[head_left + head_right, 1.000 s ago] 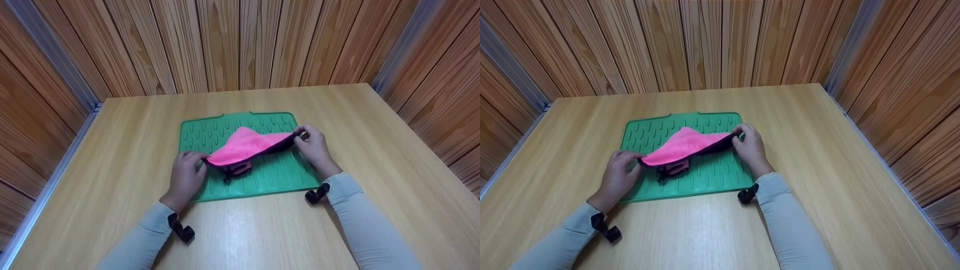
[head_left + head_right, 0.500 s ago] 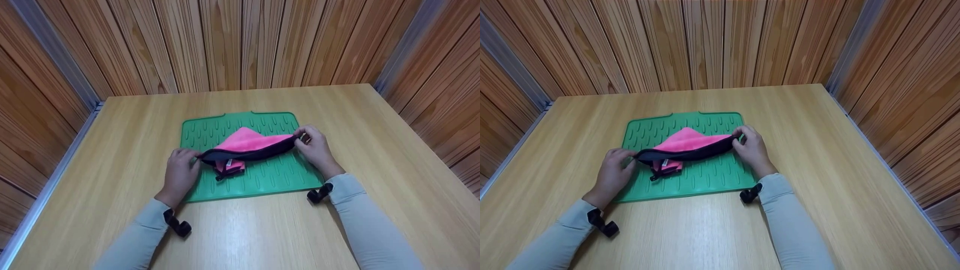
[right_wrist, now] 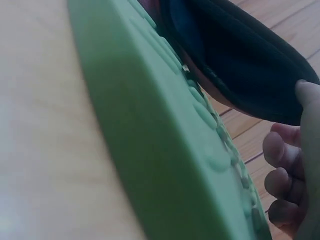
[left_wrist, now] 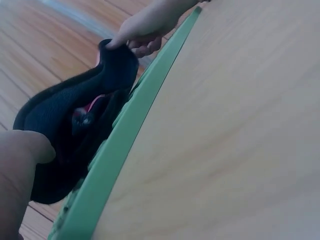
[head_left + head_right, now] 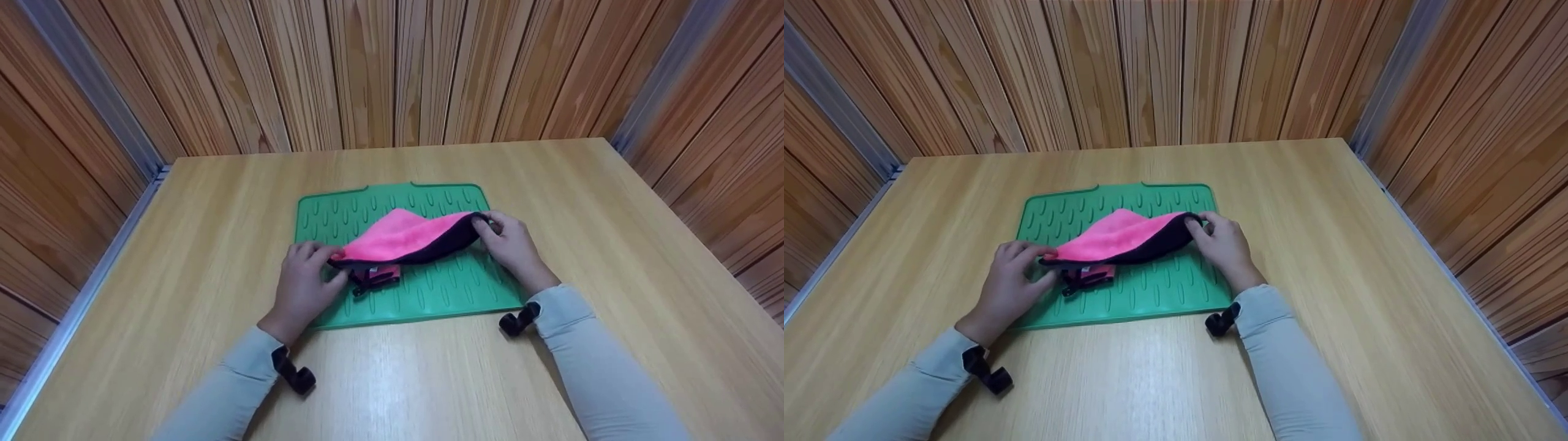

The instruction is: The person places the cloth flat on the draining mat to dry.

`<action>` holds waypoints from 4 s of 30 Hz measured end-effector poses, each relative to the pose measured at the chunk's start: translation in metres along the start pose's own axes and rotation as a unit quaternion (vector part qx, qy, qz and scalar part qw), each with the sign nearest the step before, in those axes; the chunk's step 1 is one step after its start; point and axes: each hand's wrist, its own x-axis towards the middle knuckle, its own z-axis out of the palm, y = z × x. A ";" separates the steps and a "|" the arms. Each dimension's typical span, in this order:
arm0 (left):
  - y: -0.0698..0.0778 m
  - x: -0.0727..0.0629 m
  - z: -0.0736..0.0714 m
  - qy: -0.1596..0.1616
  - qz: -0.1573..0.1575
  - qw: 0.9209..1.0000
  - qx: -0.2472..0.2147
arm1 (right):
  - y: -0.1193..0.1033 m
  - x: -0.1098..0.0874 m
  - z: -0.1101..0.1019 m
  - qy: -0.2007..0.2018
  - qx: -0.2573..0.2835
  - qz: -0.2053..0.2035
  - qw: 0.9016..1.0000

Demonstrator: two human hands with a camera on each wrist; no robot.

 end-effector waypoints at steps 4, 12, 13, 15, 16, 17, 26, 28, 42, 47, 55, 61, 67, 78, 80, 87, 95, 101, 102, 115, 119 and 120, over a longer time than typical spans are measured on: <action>0.007 -0.003 -0.003 0.032 0.018 0.999 0.027 | -0.009 0.001 0.006 -0.027 0.063 0.030 0.997; 0.018 -0.005 -0.011 -0.023 -0.076 0.997 -0.024 | -0.018 0.000 0.007 -0.095 0.146 0.096 0.980; 0.018 -0.005 -0.011 -0.036 -0.094 0.994 -0.042 | -0.017 -0.001 0.006 -0.102 0.150 0.098 0.979; 0.017 -0.006 -0.011 -0.059 -0.125 0.987 -0.082 | -0.016 -0.002 0.004 -0.112 0.154 0.101 0.976; 0.017 -0.005 -0.010 -0.067 -0.138 0.983 -0.106 | -0.016 -0.002 0.002 -0.116 0.156 0.101 0.976; 0.016 -0.005 -0.010 -0.072 -0.149 0.978 -0.127 | -0.016 -0.003 0.001 -0.117 0.158 0.101 0.975; 0.012 -0.002 -0.007 -0.054 -0.231 0.946 -0.220 | -0.015 -0.002 0.000 -0.120 0.197 0.106 0.967; 0.012 0.000 -0.006 -0.043 -0.236 0.944 -0.226 | -0.015 -0.002 -0.001 -0.123 0.219 0.107 0.962; 0.009 0.007 -0.011 0.005 -0.239 0.936 -0.259 | -0.015 -0.003 -0.006 -0.047 0.319 0.084 0.943; 0.008 0.007 -0.013 0.024 -0.234 0.933 -0.273 | -0.018 0.000 -0.013 0.038 0.329 0.096 0.939; 0.008 0.006 -0.021 0.055 -0.214 0.927 -0.303 | -0.030 0.003 -0.012 0.118 0.361 0.066 0.923; 0.004 0.009 -0.026 0.029 -0.241 0.919 -0.311 | -0.028 0.003 -0.011 0.064 0.356 0.037 0.932; 0.001 0.010 -0.022 -0.023 -0.282 0.911 -0.300 | -0.015 0.006 -0.012 -0.036 0.283 0.056 0.957; 0.001 0.009 -0.022 -0.135 -0.324 0.906 -0.238 | -0.014 0.008 -0.009 -0.165 0.073 0.157 0.971; 0.002 0.009 -0.022 -0.142 -0.324 0.904 -0.241 | -0.016 0.007 -0.007 -0.158 0.039 0.168 0.972; 0.000 0.009 -0.018 -0.110 -0.317 0.912 -0.234 | -0.020 0.005 -0.006 -0.125 0.030 0.188 0.974; -0.001 0.009 -0.017 -0.025 -0.286 0.917 -0.276 | -0.028 0.004 -0.010 -0.019 0.162 0.152 0.975; 0.001 0.009 -0.024 0.051 -0.271 0.909 -0.313 | -0.034 0.004 -0.011 0.067 0.234 0.087 0.966; 0.001 0.009 -0.026 0.061 -0.268 0.907 -0.318 | -0.034 0.004 -0.011 0.078 0.248 0.076 0.963; -0.002 0.011 -0.026 0.058 -0.287 0.890 -0.350 | -0.026 0.005 -0.016 -0.019 0.282 0.080 0.956; -0.003 0.011 -0.024 0.044 -0.289 0.892 -0.346 | -0.019 0.006 -0.021 -0.075 0.264 0.112 0.955; -0.004 0.011 -0.023 0.039 -0.288 0.893 -0.344 | -0.017 0.007 -0.021 -0.086 0.258 0.116 0.955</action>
